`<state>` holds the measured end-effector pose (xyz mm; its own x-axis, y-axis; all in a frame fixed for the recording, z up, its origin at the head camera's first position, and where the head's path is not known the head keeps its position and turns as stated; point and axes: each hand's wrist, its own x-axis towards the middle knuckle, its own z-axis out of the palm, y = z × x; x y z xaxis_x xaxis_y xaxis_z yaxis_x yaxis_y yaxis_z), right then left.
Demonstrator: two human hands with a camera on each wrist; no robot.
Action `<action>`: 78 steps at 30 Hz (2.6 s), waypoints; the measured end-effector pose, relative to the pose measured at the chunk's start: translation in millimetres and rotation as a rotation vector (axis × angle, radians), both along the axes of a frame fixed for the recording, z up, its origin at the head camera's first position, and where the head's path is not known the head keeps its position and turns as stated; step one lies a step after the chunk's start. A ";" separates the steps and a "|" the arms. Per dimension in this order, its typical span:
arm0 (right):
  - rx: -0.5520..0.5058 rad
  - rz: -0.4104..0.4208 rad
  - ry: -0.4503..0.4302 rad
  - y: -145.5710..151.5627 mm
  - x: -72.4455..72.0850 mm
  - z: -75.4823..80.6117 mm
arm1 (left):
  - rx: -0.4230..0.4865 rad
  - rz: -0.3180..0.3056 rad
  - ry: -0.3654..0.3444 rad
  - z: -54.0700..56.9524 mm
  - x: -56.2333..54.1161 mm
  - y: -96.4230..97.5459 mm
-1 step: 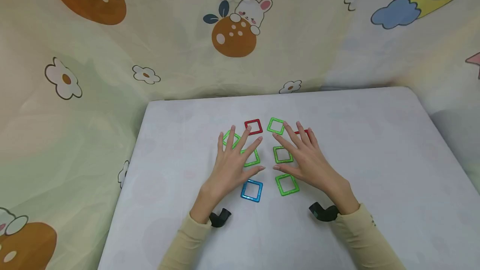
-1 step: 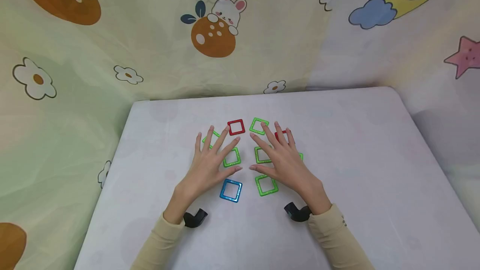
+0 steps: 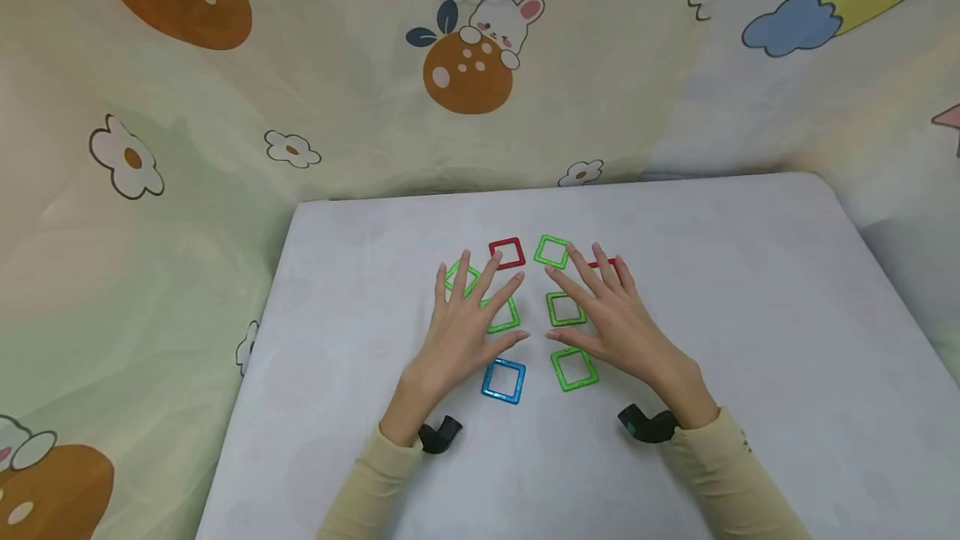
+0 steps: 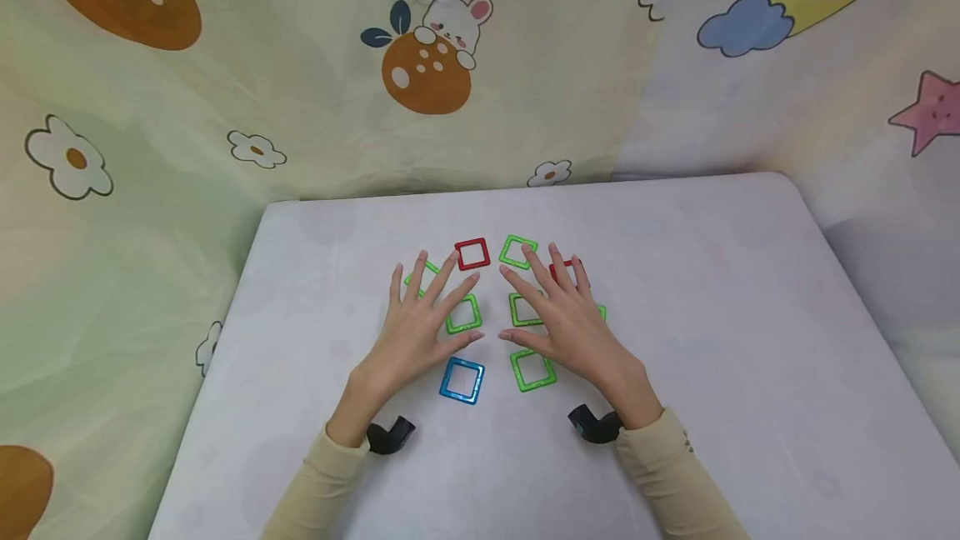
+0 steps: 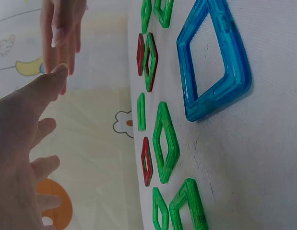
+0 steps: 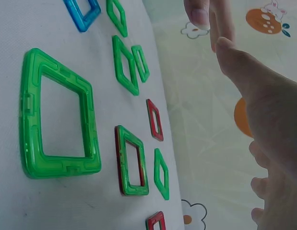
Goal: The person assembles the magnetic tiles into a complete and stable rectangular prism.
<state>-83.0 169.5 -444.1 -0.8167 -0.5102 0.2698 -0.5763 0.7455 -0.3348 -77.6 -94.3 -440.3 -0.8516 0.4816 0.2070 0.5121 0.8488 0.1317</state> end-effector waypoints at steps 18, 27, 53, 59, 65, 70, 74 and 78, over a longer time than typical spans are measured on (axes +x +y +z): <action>-0.069 -0.005 -0.074 -1.6 5.5 -3.4 | 0.103 0.004 -0.165 -11.7 -2.7 -1.2; -0.055 -0.028 -0.162 -4.0 -0.4 -12.9 | 0.140 0.007 -0.242 -24.9 -9.6 2.1; 0.041 -0.048 -0.200 -16.8 -16.9 -34.9 | 0.070 -0.031 -0.285 -37.3 -24.2 15.3; 0.039 -0.029 -0.195 -20.1 -18.4 -34.6 | 0.062 -0.040 -0.302 -38.2 -26.2 20.2; 0.033 -0.027 -0.207 -24.0 -19.5 -34.4 | 0.043 -0.045 -0.317 -36.6 -27.8 24.0; 0.021 -0.024 -0.195 -26.6 -19.9 -35.4 | 0.033 -0.047 -0.327 -35.9 -28.9 25.6; 0.028 -0.016 -0.178 -28.4 -20.7 -35.5 | 0.031 -0.055 -0.324 -35.3 -30.0 26.2; 0.032 -0.010 -0.167 -29.7 -20.5 -35.3 | 0.032 -0.068 -0.323 -35.8 -30.4 26.7</action>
